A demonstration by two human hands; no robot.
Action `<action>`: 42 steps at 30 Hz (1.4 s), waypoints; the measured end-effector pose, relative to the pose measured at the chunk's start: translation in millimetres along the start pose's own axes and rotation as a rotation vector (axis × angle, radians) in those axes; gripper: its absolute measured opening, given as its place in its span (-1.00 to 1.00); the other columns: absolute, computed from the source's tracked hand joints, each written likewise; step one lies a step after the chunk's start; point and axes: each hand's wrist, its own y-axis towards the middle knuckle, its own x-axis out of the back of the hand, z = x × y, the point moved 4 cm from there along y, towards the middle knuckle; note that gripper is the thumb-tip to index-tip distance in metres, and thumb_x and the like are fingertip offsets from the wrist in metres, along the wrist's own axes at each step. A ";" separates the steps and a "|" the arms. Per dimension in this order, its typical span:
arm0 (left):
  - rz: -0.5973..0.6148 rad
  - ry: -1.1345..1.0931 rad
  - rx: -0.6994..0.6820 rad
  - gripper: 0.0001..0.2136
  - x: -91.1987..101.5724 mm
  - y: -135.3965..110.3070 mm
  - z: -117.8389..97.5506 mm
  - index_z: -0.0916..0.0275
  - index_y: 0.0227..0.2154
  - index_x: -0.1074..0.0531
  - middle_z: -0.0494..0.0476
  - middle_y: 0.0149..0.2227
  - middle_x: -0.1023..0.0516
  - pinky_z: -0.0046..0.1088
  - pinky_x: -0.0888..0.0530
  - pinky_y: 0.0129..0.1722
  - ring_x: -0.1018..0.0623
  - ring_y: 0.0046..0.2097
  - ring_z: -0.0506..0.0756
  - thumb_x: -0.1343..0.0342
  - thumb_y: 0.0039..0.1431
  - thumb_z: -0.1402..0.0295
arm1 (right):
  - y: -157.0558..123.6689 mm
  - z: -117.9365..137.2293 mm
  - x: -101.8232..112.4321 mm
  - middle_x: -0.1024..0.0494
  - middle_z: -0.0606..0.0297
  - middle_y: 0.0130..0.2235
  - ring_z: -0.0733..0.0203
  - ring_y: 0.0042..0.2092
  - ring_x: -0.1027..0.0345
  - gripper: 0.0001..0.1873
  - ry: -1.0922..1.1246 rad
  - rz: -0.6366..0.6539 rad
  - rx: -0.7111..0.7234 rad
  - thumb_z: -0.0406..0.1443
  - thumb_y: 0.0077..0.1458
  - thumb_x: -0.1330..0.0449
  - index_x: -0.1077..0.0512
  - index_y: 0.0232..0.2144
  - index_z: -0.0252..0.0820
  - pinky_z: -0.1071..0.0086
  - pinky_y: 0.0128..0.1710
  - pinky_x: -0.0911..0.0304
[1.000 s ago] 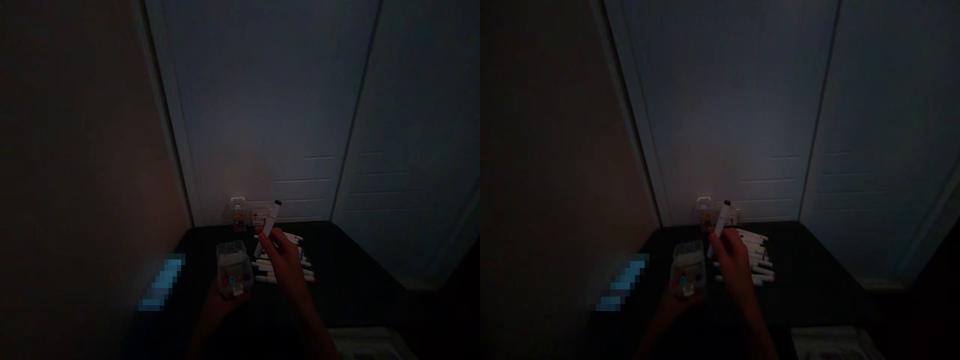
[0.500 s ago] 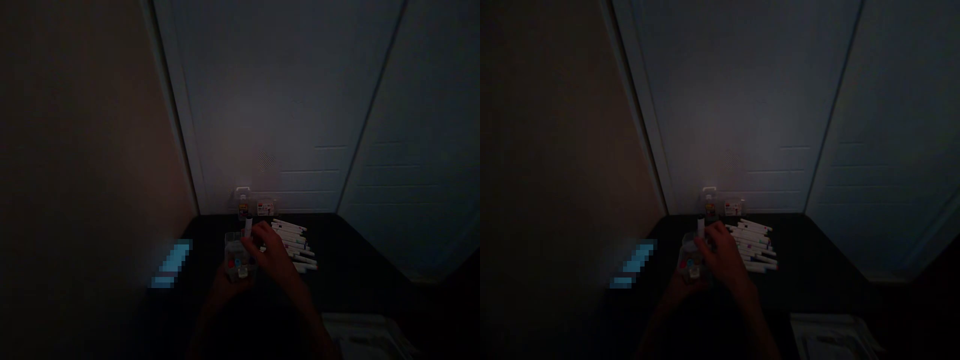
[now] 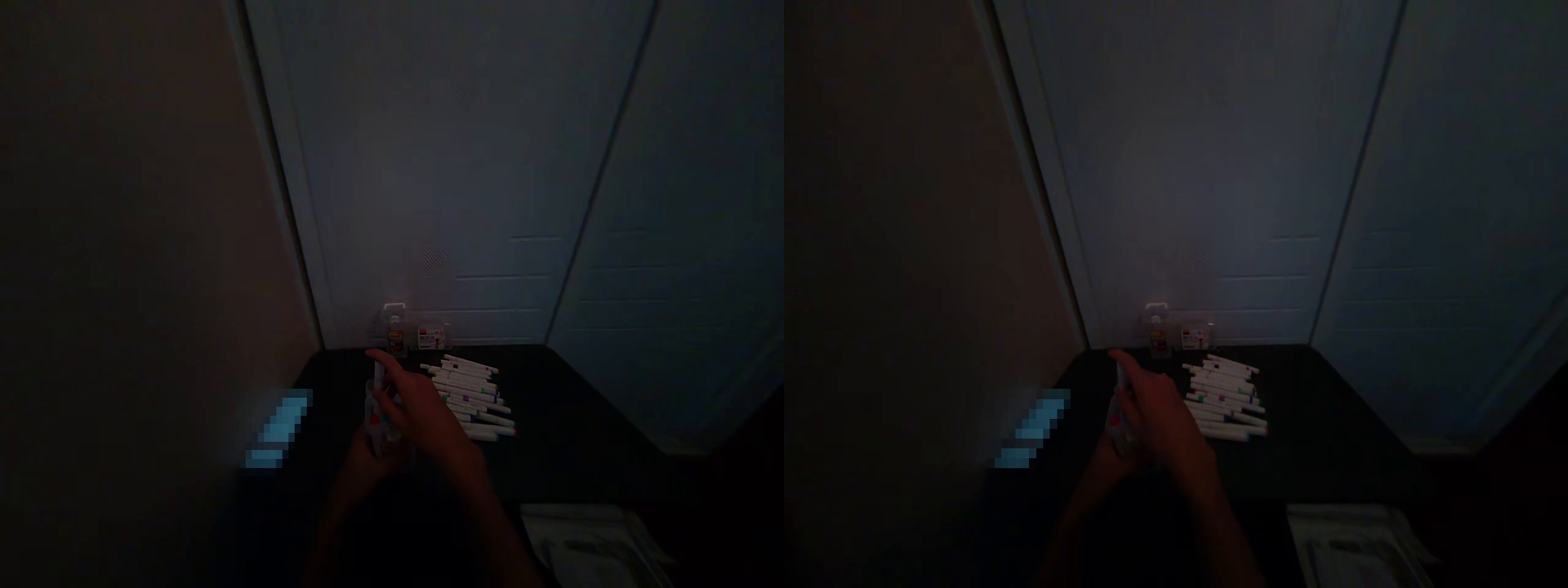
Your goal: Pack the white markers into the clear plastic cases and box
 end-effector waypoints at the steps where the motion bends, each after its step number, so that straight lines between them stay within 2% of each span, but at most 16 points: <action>1: 0.014 0.005 0.009 -0.38 -0.2 0.1 0.6 0.26 -0.06 -0.56 0.28 -0.11 -0.73 -0.14 -0.61 -0.05 -0.68 -0.06 0.38 -0.54 -0.27 0.21 | -0.3 -0.8 -0.5 -0.66 0.28 -0.15 0.12 -0.14 -0.55 -0.36 0.004 0.002 -0.004 -0.37 0.35 -0.12 -0.18 0.41 0.08 0.32 -0.09 -0.32; 3: 0.049 0.013 0.025 -0.40 -0.7 0.7 2.6 0.26 -0.07 -0.56 0.27 -0.12 -0.73 -0.16 -0.60 -0.06 -0.69 -0.08 0.36 -0.52 -0.24 0.21 | -0.9 -2.7 -1.4 -0.67 0.26 -0.10 0.11 -0.10 -0.56 -0.38 0.002 0.003 -0.011 -0.35 0.37 -0.11 -0.20 0.41 0.09 0.30 -0.04 -0.34; 8: 0.063 0.010 0.002 -0.43 -0.9 0.7 -0.1 0.26 -0.09 -0.55 0.24 -0.12 -0.73 -0.20 -0.59 -0.07 -0.68 -0.06 0.35 -0.51 -0.25 0.24 | -1.1 -4.6 -2.2 -0.63 0.14 0.11 0.03 0.09 -0.53 -0.58 -0.013 -0.019 -0.002 -0.32 0.38 -0.16 -0.45 0.24 -0.06 0.20 0.13 -0.33; 12: 0.075 0.022 0.003 -0.48 -3.3 -2.2 -6.9 0.27 -0.12 -0.56 0.22 -0.16 -0.73 -0.19 -0.59 -0.06 -0.68 -0.07 0.34 -0.50 -0.21 0.22 | -0.8 -6.3 -5.1 -0.64 0.13 0.06 0.07 0.05 -0.54 -0.58 -0.007 -0.001 0.015 -0.33 0.38 -0.18 -0.46 0.24 -0.10 0.22 0.10 -0.35; 17: 0.050 0.013 0.006 -0.42 -3.8 -3.2 -9.4 0.27 -0.11 -0.55 0.21 -0.16 -0.72 -0.20 -0.59 -0.09 -0.68 -0.09 0.33 -0.52 -0.27 0.23 | -0.9 -8.7 -6.8 -0.57 0.16 -0.04 0.15 -0.03 -0.52 -0.69 -0.052 -0.035 0.030 -0.32 0.37 -0.20 -0.58 0.10 -0.12 0.30 0.00 -0.37; 26: 0.012 0.017 -0.008 -0.37 -2.5 -1.7 -9.3 0.27 -0.07 -0.53 0.25 -0.11 -0.71 -0.19 -0.59 -0.08 -0.67 -0.06 0.35 -0.52 -0.31 0.25 | -0.9 -3.0 -11.9 -0.62 0.15 -0.06 0.09 -0.05 -0.54 -0.75 -0.103 -0.020 -0.014 -0.35 0.33 -0.20 -0.62 -0.01 -0.15 0.24 0.01 -0.34; 32: 0.044 0.054 -0.034 -0.42 -1.2 -1.5 -8.6 0.28 -0.09 -0.54 0.24 -0.13 -0.71 -0.21 -0.59 -0.09 -0.67 -0.06 0.34 -0.50 -0.25 0.22 | -3.1 2.5 -9.5 -0.60 0.17 -0.09 0.14 -0.08 -0.51 -0.78 -0.116 -0.013 0.002 -0.39 0.34 -0.16 -0.63 -0.19 -0.18 0.29 -0.04 -0.33; 37: 0.058 0.045 -0.041 -0.44 -2.5 -1.3 -10.1 0.28 -0.11 -0.56 0.24 -0.14 -0.72 -0.21 -0.60 -0.09 -0.67 -0.06 0.36 -0.51 -0.23 0.22 | -5.9 -1.2 -7.8 -0.60 0.19 -0.09 0.16 -0.08 -0.51 -0.79 -0.082 -0.007 0.015 -0.38 0.36 -0.16 -0.63 -0.20 -0.18 0.29 -0.02 -0.32; 42: 0.086 0.008 -0.038 -0.46 -3.6 -2.1 -9.4 0.28 -0.08 -0.56 0.25 -0.12 -0.73 -0.20 -0.60 -0.06 -0.68 -0.06 0.34 -0.50 -0.18 0.24 | -9.0 -3.4 0.8 -0.61 0.21 -0.10 0.17 -0.08 -0.52 -0.79 0.014 -0.103 0.081 -0.37 0.35 -0.16 -0.62 -0.17 -0.14 0.30 -0.01 -0.35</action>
